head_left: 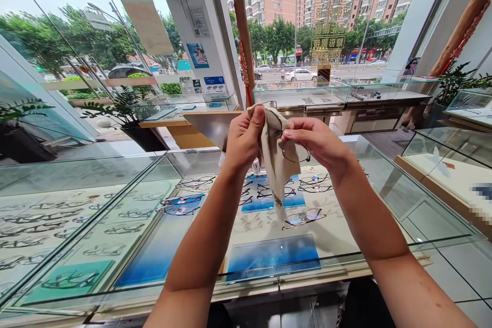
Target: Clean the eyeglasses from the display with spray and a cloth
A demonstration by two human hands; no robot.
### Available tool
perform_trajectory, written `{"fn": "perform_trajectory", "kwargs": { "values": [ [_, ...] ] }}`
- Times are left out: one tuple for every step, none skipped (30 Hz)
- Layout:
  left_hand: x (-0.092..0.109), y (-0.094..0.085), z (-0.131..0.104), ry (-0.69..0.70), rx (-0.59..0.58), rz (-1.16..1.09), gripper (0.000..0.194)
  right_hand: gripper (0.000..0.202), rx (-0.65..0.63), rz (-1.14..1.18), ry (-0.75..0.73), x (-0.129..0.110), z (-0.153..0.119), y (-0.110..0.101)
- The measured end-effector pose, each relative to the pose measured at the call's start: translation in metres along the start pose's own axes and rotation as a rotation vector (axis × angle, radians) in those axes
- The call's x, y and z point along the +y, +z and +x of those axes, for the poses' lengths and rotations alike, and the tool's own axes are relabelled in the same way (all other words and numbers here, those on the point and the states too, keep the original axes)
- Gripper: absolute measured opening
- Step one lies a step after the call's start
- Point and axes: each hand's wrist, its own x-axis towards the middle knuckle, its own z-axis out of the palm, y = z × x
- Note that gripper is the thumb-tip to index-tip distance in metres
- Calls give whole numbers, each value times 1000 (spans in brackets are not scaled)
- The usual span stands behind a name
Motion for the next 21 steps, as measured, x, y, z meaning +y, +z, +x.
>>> {"fn": "perform_trajectory", "kwargs": {
  "values": [
    [1,-4,1,-30,-68,-5,48,33,19,-6,-4,-3,-1,-3],
    [3,-7,2,-54,-132,-9,45,33,36,-7,-3,-5,-1,-6],
    [4,-9,3,-72,-185,-15,42,33,51,-4,4,-7,-2,-8],
    [5,-9,3,-83,-222,-21,40,34,61,3,16,-7,-1,-10],
    [6,-8,3,-86,-239,-28,41,34,66,16,31,-7,-1,-11],
    [6,-6,2,-81,-235,-34,44,36,65,30,47,-6,-1,-11],
    [6,-3,2,-70,-210,-41,47,37,61,46,57,-5,0,-10],
    [5,0,0,-56,-169,-47,48,38,53,60,61,-3,0,-9],
    [3,4,-1,-43,-121,-51,46,40,44,70,60,-1,1,-7],
    [1,7,-2,-27,-73,-53,43,41,38,72,52,1,2,-5],
    [-1,9,-2,-10,-26,-51,39,42,34,65,40,2,2,-3],
    [-3,11,-3,7,16,-46,37,43,29,54,27,4,3,-1],
    [-4,13,-3,18,54,-40,38,44,20,42,17,6,3,1],
    [-4,14,-3,19,85,-36,41,45,10,33,12,7,3,2],
    [-4,14,-3,5,106,-36,46,44,1,28,8,8,4,2],
    [-4,14,-3,-22,115,-43,49,44,-5,25,6,9,4,2],
    [-3,13,-2,-59,108,-56,51,43,-6,24,3,10,4,2],
    [-3,12,-1,-96,91,-72,52,41,0,21,-2,10,4,1],
    [-2,11,1,-127,74,-87,51,39,10,16,-11,10,5,-1],
    [-2,9,2,-147,65,-98,51,37,25,11,-23,9,5,-3],
    [-1,7,3,-157,70,-103,50,35,42,9,-33,8,4,-5]
  ]
}}
